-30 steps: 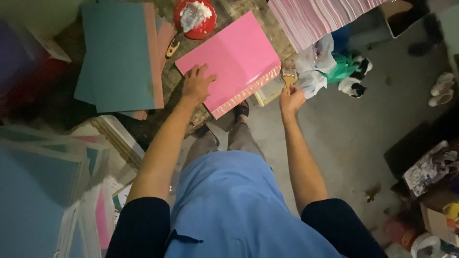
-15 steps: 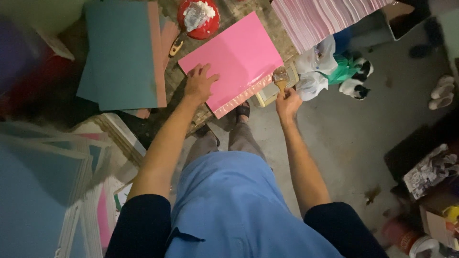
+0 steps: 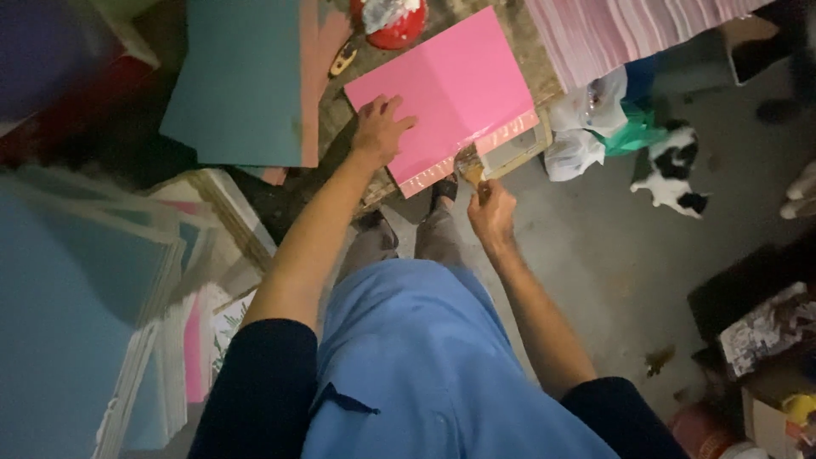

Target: Applying glue to the edges of pink paper sheets using a brush and folding them into stacks.

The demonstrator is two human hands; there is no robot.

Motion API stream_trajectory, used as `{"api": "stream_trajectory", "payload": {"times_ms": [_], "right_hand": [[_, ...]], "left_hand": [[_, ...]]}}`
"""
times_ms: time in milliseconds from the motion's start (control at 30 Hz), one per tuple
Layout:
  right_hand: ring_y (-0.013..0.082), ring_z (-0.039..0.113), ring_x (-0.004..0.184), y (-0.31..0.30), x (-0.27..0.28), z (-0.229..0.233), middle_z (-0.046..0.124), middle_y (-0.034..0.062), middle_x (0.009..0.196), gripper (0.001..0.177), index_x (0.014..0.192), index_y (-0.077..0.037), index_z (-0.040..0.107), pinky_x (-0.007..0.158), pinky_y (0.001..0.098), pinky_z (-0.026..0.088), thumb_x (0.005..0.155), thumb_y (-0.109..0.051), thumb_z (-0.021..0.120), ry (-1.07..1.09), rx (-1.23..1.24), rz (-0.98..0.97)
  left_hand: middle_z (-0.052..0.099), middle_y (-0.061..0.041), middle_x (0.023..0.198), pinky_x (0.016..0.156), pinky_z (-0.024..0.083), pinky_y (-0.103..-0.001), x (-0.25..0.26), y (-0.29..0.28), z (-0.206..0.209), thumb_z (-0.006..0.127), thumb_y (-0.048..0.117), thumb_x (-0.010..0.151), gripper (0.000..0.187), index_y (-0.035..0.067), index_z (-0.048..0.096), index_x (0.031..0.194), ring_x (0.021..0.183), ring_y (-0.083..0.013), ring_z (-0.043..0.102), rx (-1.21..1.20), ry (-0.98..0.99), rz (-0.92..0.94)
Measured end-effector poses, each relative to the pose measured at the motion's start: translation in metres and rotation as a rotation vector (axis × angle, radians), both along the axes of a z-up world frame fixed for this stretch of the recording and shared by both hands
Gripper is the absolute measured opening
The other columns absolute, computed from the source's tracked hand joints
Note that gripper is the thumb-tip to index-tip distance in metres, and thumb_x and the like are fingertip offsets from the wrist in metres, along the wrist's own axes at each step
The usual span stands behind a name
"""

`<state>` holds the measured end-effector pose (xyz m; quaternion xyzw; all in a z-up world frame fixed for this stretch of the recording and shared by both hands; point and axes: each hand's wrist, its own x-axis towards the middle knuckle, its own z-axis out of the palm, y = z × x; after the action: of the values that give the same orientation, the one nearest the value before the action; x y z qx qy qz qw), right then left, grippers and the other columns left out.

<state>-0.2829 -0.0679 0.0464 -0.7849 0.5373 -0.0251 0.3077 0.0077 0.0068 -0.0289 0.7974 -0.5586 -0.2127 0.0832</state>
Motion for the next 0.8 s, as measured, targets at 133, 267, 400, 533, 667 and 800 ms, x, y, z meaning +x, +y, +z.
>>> {"api": "stream_trajectory", "payload": {"times_ms": [133,267,400,533,667,800], "right_hand": [[0.0376,0.076,0.082,0.038,0.011,0.006,0.076,0.0179,0.083,0.017,0.102,-0.005,0.074,0.066,0.0455,0.058,0.089,-0.014,0.074,-0.007,0.014,0.128],[0.041,0.075,0.084,0.073,0.017,0.009,0.075,0.0221,0.084,0.019,0.105,-0.003,0.072,0.071,0.0491,0.058,0.089,-0.014,0.07,-0.044,0.046,0.222],[0.0473,0.071,0.103,0.097,0.041,0.06,0.074,0.0289,0.103,0.027,0.115,0.003,0.07,0.087,0.0534,0.058,0.092,-0.011,0.068,-0.03,0.17,0.284],[0.0503,0.068,0.103,0.096,0.034,0.041,0.071,0.0308,0.104,0.028,0.114,0.002,0.067,0.085,0.0565,0.056,0.091,-0.013,0.065,-0.041,0.219,0.355],[0.0381,0.072,0.106,0.081,0.012,0.009,0.075,0.0186,0.107,0.031,0.117,-0.006,0.071,0.087,0.0461,0.059,0.09,-0.021,0.073,0.021,0.256,0.375],[0.0262,0.077,0.092,0.03,-0.005,0.013,0.076,0.006,0.096,0.022,0.112,-0.016,0.074,0.077,0.0373,0.06,0.09,-0.02,0.073,0.012,0.277,0.299]], "left_hand": [[0.038,-0.007,0.156,0.104,0.04,-0.062,0.0,-0.002,-0.008,0.089,0.03,0.08,0.06,0.04,0.063,0.133,0.144,-0.039,0.032,0.002,-0.128,-0.027],[0.033,-0.005,0.16,0.105,0.04,-0.066,-0.001,-0.003,-0.012,0.091,0.027,0.077,0.063,0.041,0.063,0.132,0.147,-0.0392,0.027,0.048,-0.068,0.008],[0.03,-0.004,0.161,0.106,0.042,-0.065,-0.002,-0.003,-0.002,0.09,0.028,0.08,0.062,0.041,0.062,0.133,0.148,-0.0384,0.025,0.084,-0.067,-0.006],[0.032,-0.004,0.16,0.107,0.04,-0.065,-0.003,-0.004,-0.009,0.09,0.03,0.079,0.062,0.042,0.063,0.133,0.147,-0.038,0.029,0.056,-0.093,0.008],[0.035,-0.002,0.161,0.111,0.038,-0.061,0.003,0.008,-0.009,0.087,0.034,0.082,0.055,0.042,0.064,0.132,0.149,-0.0359,0.03,0.029,-0.101,-0.019],[0.049,-0.006,0.146,0.106,0.043,-0.056,0.0,0.014,-0.01,0.084,0.037,0.084,0.042,0.031,0.071,0.124,0.135,-0.0368,0.043,-0.28,-0.028,-0.013]]}}
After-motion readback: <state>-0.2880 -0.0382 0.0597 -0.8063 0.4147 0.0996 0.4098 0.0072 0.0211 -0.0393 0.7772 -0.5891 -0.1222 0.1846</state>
